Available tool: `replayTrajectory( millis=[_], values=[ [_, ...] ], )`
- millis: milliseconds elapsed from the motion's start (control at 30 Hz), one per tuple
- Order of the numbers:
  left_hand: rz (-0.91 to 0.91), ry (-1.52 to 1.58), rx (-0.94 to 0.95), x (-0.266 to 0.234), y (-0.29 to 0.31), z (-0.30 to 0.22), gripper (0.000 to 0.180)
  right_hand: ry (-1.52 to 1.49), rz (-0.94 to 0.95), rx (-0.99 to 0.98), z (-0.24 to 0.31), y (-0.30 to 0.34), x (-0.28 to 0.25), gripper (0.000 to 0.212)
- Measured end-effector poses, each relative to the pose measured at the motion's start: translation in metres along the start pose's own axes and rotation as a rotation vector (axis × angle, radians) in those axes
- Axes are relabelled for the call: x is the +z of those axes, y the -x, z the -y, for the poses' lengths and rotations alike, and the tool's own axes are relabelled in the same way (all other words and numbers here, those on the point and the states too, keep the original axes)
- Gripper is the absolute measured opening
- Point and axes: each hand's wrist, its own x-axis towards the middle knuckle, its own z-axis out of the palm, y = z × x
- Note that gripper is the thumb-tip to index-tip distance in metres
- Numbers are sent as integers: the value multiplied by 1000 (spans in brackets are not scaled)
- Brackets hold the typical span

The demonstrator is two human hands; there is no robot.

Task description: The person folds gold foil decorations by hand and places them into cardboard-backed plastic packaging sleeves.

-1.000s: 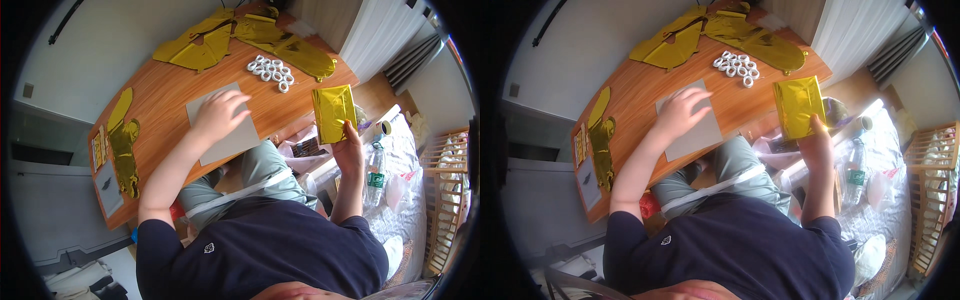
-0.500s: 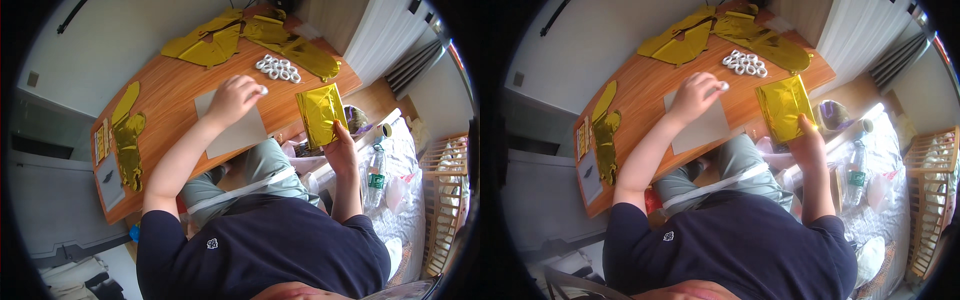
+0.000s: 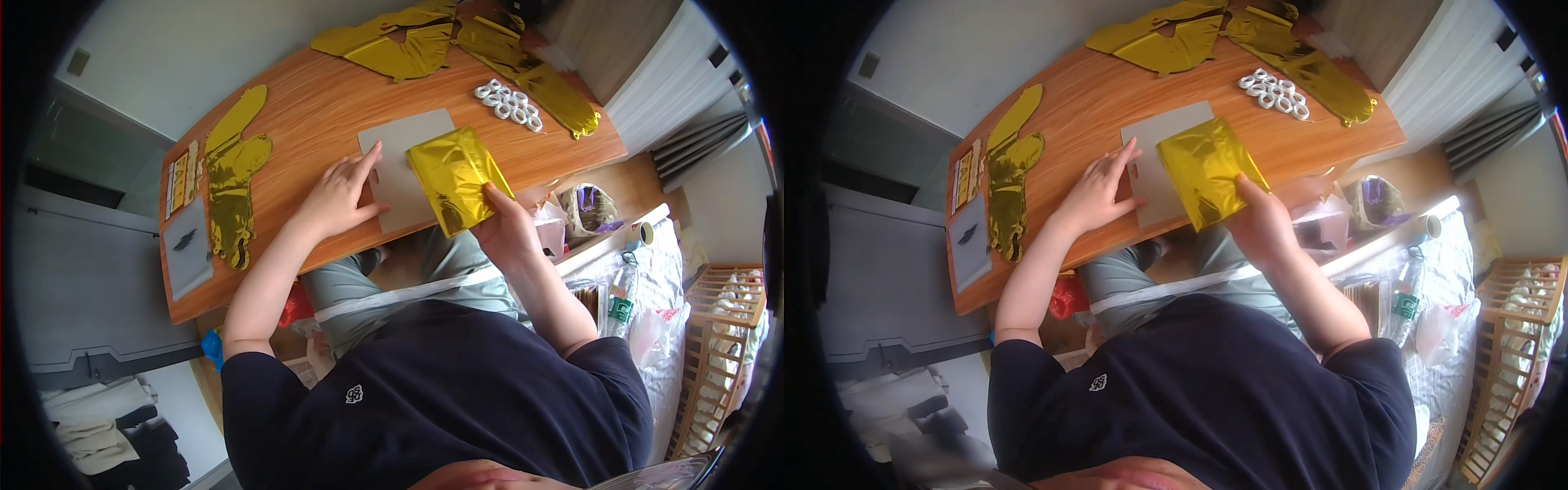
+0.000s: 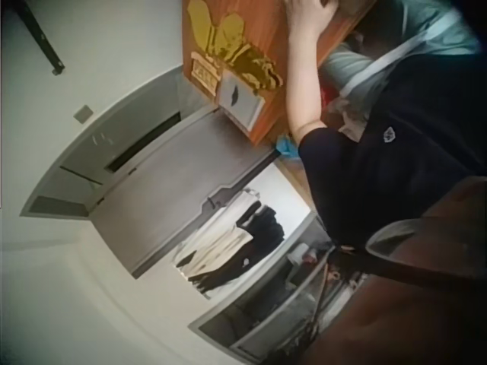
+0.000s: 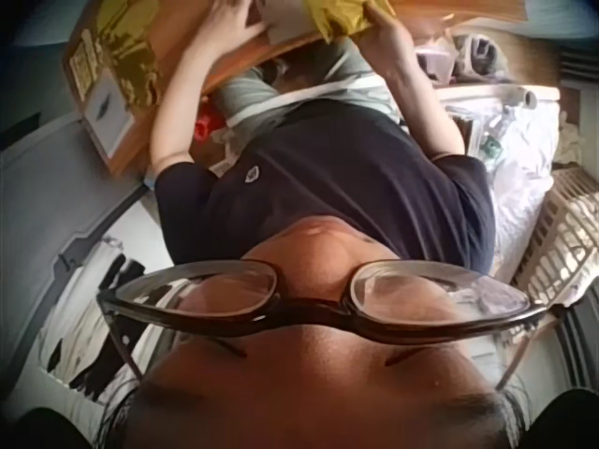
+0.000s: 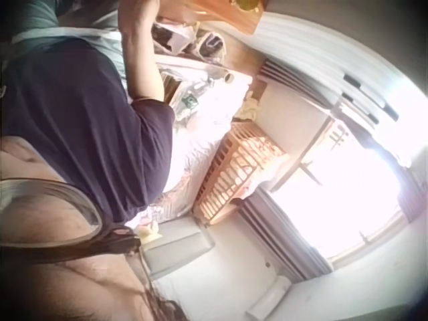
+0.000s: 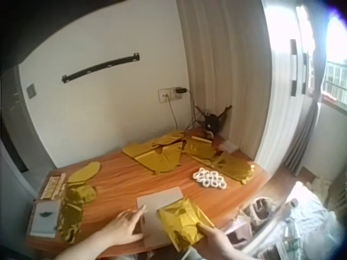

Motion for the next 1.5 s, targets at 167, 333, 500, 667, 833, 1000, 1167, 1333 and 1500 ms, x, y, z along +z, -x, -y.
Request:
replayTrajectory(
  millis=[167,333,500,667,833,1000,1167,1333,1500],
  values=[
    [23,87,-184,-3,15,-29,104,150,-23,-43,-28,-21,20,38],
    [-244,235,-141,6,12,-22,79,193,-62,-111,-45,-37,33,38],
    [-332,125,-28,14,-16,-31,72,212,-67,-115,-49,-41,46,38],
    [-182,144,-57,24,-28,-32,73,198,-73,-95,-46,-41,50,38],
    [-178,176,-50,32,-35,-33,71,178,17,-89,-42,-48,45,38],
    [-164,197,-81,35,-36,-34,70,279,29,-94,-35,-50,42,41],
    [-163,160,-99,40,-38,-34,70,527,-23,-130,-26,-52,39,38],
    [-152,118,-100,44,-40,-32,69,768,-48,-138,-9,-54,31,35],
    [-127,48,-132,50,-40,-33,68,890,44,-79,3,-65,21,34]
  ],
)
